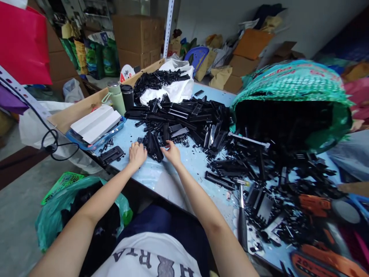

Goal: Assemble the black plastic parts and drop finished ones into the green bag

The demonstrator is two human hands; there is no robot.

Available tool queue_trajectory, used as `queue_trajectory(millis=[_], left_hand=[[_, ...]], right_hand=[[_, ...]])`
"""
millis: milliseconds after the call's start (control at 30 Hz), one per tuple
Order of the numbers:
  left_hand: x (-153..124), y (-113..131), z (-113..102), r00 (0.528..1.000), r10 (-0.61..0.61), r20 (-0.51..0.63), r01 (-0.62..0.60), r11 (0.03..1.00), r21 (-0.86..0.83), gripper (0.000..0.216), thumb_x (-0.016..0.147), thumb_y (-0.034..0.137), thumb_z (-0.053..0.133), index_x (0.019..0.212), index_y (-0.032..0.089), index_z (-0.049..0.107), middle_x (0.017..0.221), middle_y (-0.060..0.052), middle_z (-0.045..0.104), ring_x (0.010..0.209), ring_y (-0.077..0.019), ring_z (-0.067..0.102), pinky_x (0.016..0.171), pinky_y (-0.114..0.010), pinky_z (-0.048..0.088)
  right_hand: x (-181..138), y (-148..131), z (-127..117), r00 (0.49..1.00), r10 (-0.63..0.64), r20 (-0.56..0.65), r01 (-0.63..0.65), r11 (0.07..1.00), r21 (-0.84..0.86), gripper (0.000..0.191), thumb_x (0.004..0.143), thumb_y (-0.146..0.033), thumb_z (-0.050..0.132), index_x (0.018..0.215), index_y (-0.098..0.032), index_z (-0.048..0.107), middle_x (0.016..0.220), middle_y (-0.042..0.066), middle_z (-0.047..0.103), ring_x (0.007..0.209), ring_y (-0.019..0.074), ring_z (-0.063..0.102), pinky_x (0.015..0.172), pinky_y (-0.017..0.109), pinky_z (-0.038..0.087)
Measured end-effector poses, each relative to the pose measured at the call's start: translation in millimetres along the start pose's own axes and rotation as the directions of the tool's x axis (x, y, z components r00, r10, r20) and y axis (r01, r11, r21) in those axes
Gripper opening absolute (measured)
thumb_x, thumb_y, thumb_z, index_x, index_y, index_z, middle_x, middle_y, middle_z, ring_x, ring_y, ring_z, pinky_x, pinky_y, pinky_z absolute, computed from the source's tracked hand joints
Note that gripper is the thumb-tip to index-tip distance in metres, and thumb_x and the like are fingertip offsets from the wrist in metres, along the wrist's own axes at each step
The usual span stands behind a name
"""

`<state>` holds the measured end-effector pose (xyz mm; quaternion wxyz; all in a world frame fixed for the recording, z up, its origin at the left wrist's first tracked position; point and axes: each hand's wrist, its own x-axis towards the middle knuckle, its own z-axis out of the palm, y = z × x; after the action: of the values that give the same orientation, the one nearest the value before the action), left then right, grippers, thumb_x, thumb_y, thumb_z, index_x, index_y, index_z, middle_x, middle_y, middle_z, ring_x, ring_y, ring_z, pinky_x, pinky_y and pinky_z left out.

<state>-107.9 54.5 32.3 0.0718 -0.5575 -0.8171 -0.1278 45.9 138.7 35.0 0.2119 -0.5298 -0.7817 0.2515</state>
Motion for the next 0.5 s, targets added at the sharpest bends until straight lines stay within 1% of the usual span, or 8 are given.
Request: queue_trajectory(millis=[67,167,233,300,367,433,467,500], left_hand=[[11,5,3,0.998,-0.061,0.006,0.061,0.998,-0.017,0.031,0.083,0.031,0.045,0.096,0.009,0.062,0.103,-0.018,0.056,0.105,-0.0306,0.046,0.084,-0.039,0.042],[25,13,6,0.985,-0.149,0.084,0.152,0.988,-0.029,0.032,0.082,0.031,0.046,0.093,0.008,0.064,0.101,-0.018,0.058,0.103,-0.0311,0.048,0.081,-0.040,0.044],[31,12,6,0.977,-0.181,0.114,0.185,0.982,-0.030,0.031,0.081,0.028,0.045,0.091,0.007,0.065,0.099,-0.019,0.059,0.101,-0.0308,0.050,0.079,-0.039,0.045],[31,4,5,0.975,-0.191,0.113,0.196,0.980,-0.030,0.030,0.081,0.026,0.045,0.091,0.006,0.065,0.098,-0.019,0.060,0.100,-0.0306,0.051,0.078,-0.038,0.046],[25,-10,1,0.979,-0.197,0.058,0.200,0.979,-0.050,0.031,0.082,0.027,0.045,0.091,0.006,0.065,0.097,-0.019,0.060,0.100,-0.0309,0.051,0.078,-0.039,0.046],[14,-23,-7,0.982,-0.178,-0.064,0.171,0.980,-0.101,0.031,0.083,0.028,0.045,0.092,0.006,0.064,0.095,-0.019,0.060,0.098,-0.0309,0.053,0.080,-0.041,0.045],[6,-26,-11,0.980,-0.149,-0.131,0.130,0.982,-0.139,0.030,0.084,0.029,0.045,0.092,0.007,0.064,0.094,-0.018,0.061,0.096,-0.0301,0.054,0.081,-0.041,0.045],[-3,-26,-16,0.979,-0.093,-0.182,0.060,0.981,-0.182,0.029,0.085,0.030,0.045,0.093,0.009,0.063,0.092,-0.016,0.062,0.093,-0.0284,0.056,0.081,-0.040,0.045]], right_hand=[[-2,-6,7,0.999,-0.026,0.030,0.028,0.999,-0.045,0.054,0.076,-0.040,0.057,0.124,-0.020,0.044,0.103,0.007,0.065,0.096,0.0233,0.060,0.081,0.033,0.046],[-1,-15,16,0.996,0.000,0.087,0.005,0.998,-0.057,0.056,0.075,-0.037,0.057,0.126,-0.020,0.043,0.105,0.009,0.064,0.094,0.0245,0.061,0.080,0.034,0.046],[-3,-13,14,0.997,0.035,0.073,-0.035,0.999,-0.008,0.052,0.076,-0.036,0.055,0.125,-0.020,0.045,0.102,0.008,0.065,0.090,0.0230,0.062,0.079,0.033,0.046],[-10,-1,3,0.998,0.052,0.032,-0.053,0.998,0.036,0.049,0.077,-0.037,0.053,0.123,-0.021,0.047,0.098,0.006,0.066,0.085,0.0214,0.062,0.077,0.032,0.046],[-24,21,-14,0.999,0.035,-0.005,-0.035,0.999,0.010,0.046,0.077,-0.037,0.054,0.121,-0.022,0.050,0.095,0.006,0.066,0.082,0.0216,0.061,0.076,0.034,0.046],[-42,45,-34,0.998,-0.006,-0.066,0.000,0.996,-0.089,0.046,0.075,-0.035,0.058,0.118,-0.021,0.053,0.098,0.010,0.065,0.087,0.0250,0.059,0.080,0.039,0.045],[-53,55,-43,0.993,-0.029,-0.113,0.014,0.990,-0.137,0.045,0.074,-0.034,0.060,0.117,-0.019,0.055,0.101,0.012,0.064,0.093,0.0272,0.058,0.083,0.043,0.044],[-63,64,-51,0.985,-0.057,-0.166,0.030,0.986,-0.164,0.044,0.075,-0.034,0.060,0.115,-0.017,0.056,0.104,0.014,0.062,0.098,0.0288,0.055,0.086,0.045,0.042]])
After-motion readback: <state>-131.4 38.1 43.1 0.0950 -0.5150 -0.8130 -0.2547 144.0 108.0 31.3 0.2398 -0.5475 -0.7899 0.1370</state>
